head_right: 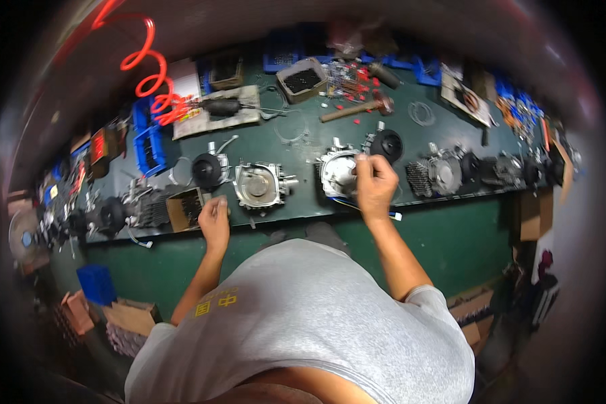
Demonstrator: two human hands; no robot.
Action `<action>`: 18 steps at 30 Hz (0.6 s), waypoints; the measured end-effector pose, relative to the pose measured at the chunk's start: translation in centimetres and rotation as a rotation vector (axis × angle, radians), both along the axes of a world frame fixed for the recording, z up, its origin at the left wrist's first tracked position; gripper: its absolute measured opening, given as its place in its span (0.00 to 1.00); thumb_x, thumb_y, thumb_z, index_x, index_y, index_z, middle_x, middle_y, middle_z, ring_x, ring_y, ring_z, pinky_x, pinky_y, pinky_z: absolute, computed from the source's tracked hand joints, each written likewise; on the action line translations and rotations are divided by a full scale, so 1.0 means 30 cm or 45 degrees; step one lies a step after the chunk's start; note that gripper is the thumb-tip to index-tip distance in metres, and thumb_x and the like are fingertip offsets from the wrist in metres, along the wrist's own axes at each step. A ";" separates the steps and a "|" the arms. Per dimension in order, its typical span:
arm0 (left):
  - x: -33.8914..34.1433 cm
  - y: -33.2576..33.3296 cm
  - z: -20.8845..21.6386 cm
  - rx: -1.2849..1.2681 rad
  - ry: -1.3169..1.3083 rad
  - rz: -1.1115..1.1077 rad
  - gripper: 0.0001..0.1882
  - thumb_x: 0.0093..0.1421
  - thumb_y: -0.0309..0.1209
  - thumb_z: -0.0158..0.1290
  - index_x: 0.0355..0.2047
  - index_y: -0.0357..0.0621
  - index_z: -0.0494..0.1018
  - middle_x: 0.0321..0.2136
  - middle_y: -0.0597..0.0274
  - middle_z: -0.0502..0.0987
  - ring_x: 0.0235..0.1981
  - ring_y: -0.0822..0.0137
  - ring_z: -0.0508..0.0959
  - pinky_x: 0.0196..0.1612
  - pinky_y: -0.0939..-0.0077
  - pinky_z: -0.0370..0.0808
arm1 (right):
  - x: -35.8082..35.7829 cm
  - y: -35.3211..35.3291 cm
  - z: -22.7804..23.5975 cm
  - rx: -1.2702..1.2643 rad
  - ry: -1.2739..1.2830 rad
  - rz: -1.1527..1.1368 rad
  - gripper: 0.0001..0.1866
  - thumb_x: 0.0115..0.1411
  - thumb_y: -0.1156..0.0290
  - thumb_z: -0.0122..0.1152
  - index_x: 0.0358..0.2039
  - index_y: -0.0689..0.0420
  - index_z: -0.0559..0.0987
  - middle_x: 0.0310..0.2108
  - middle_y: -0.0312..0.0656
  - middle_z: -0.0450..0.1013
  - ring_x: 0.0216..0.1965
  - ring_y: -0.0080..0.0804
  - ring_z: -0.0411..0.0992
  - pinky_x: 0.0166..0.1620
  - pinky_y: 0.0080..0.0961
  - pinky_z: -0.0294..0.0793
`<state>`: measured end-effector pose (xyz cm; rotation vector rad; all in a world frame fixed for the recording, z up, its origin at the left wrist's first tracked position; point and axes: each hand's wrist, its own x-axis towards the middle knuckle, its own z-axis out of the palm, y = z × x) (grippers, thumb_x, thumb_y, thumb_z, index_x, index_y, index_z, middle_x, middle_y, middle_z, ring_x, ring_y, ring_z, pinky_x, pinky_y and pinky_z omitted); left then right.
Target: The person assembles small engine components on a workbench, attaching a fan housing to an engine block and tightening fasteners with a pneumatic impact wrench. The person handles multiple engine units, aligns parts, and secures them in sequence.
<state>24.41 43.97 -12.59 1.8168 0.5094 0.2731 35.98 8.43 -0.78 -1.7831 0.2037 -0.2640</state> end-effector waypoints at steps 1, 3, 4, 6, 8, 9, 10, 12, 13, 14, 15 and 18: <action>0.063 0.006 0.041 -0.054 -0.038 0.036 0.10 0.70 0.32 0.57 0.44 0.38 0.80 0.26 0.69 0.76 0.26 0.82 0.71 0.28 0.85 0.66 | 0.017 -0.012 0.003 0.088 0.009 -0.018 0.16 0.70 0.67 0.62 0.24 0.59 0.76 0.20 0.29 0.72 0.21 0.13 0.63 0.25 0.17 0.60; 0.199 0.037 0.099 -0.168 -0.086 0.085 0.11 0.69 0.31 0.58 0.45 0.35 0.79 0.29 0.67 0.78 0.30 0.79 0.74 0.32 0.82 0.71 | 0.039 -0.020 -0.002 0.203 0.034 -0.027 0.16 0.71 0.67 0.62 0.25 0.58 0.75 0.21 0.30 0.72 0.21 0.12 0.64 0.25 0.16 0.60; 0.273 0.059 0.105 -0.229 -0.096 0.100 0.11 0.69 0.29 0.58 0.45 0.32 0.78 0.32 0.64 0.80 0.33 0.76 0.78 0.36 0.80 0.76 | 0.047 -0.017 -0.006 0.229 0.048 -0.016 0.16 0.71 0.66 0.62 0.25 0.58 0.75 0.21 0.30 0.73 0.21 0.12 0.64 0.24 0.15 0.60; 0.436 0.125 0.048 -0.422 0.013 0.036 0.13 0.68 0.31 0.60 0.46 0.32 0.78 0.34 0.62 0.80 0.34 0.73 0.79 0.41 0.77 0.79 | 0.049 -0.010 -0.025 0.223 0.046 -0.003 0.17 0.71 0.66 0.62 0.24 0.58 0.75 0.20 0.30 0.72 0.20 0.13 0.64 0.24 0.16 0.60; 0.606 0.135 -0.035 -0.588 0.084 0.138 0.16 0.66 0.34 0.61 0.47 0.32 0.78 0.34 0.60 0.80 0.33 0.70 0.79 0.40 0.77 0.79 | 0.033 -0.003 -0.011 0.245 0.137 0.048 0.17 0.71 0.67 0.61 0.24 0.58 0.75 0.20 0.30 0.72 0.20 0.13 0.63 0.23 0.16 0.60; 0.691 0.141 -0.082 -0.612 0.125 0.191 0.14 0.66 0.34 0.62 0.43 0.33 0.78 0.32 0.60 0.80 0.30 0.70 0.78 0.34 0.77 0.77 | 0.024 -0.002 -0.010 0.206 0.153 0.048 0.17 0.71 0.67 0.61 0.24 0.59 0.75 0.20 0.31 0.72 0.19 0.13 0.64 0.23 0.16 0.61; 0.780 0.144 -0.135 -0.638 0.165 0.239 0.13 0.65 0.34 0.62 0.40 0.34 0.77 0.30 0.61 0.79 0.27 0.69 0.77 0.28 0.77 0.75 | 0.011 -0.011 -0.018 0.246 0.160 0.043 0.17 0.71 0.68 0.61 0.24 0.59 0.75 0.20 0.32 0.72 0.20 0.14 0.65 0.24 0.17 0.63; 0.938 0.165 -0.267 -0.736 0.092 0.350 0.13 0.62 0.33 0.65 0.31 0.38 0.74 0.27 0.61 0.77 0.21 0.70 0.73 0.20 0.75 0.67 | -0.024 -0.051 -0.039 0.159 0.112 0.067 0.16 0.71 0.68 0.60 0.25 0.60 0.74 0.20 0.34 0.72 0.20 0.15 0.66 0.24 0.18 0.64; 1.007 0.166 -0.295 -0.760 0.107 0.492 0.16 0.59 0.34 0.67 0.28 0.41 0.71 0.26 0.62 0.75 0.19 0.72 0.72 0.18 0.74 0.64 | -0.042 -0.047 -0.035 0.208 0.152 0.049 0.16 0.71 0.68 0.60 0.25 0.60 0.74 0.20 0.34 0.72 0.20 0.16 0.66 0.24 0.18 0.65; 1.065 0.152 -0.318 -0.796 0.128 0.630 0.19 0.57 0.34 0.70 0.24 0.43 0.68 0.25 0.62 0.74 0.18 0.73 0.70 0.16 0.74 0.61 | -0.059 -0.050 -0.018 0.244 0.195 0.026 0.16 0.71 0.69 0.60 0.25 0.60 0.74 0.20 0.35 0.72 0.20 0.17 0.66 0.25 0.19 0.65; 1.114 0.121 -0.318 -0.776 0.256 0.710 0.18 0.53 0.34 0.73 0.28 0.38 0.74 0.27 0.56 0.78 0.22 0.66 0.75 0.22 0.68 0.72 | -0.084 -0.063 -0.016 0.166 0.248 -0.022 0.16 0.71 0.69 0.60 0.25 0.59 0.73 0.20 0.37 0.73 0.20 0.18 0.66 0.24 0.19 0.65; 1.165 0.134 -0.331 -0.420 0.567 0.696 0.32 0.53 0.37 0.73 0.52 0.32 0.72 0.46 0.49 0.78 0.35 0.55 0.80 0.30 0.56 0.83 | -0.118 -0.072 -0.013 0.192 0.258 -0.045 0.17 0.71 0.68 0.60 0.24 0.59 0.73 0.21 0.38 0.74 0.20 0.19 0.68 0.24 0.19 0.65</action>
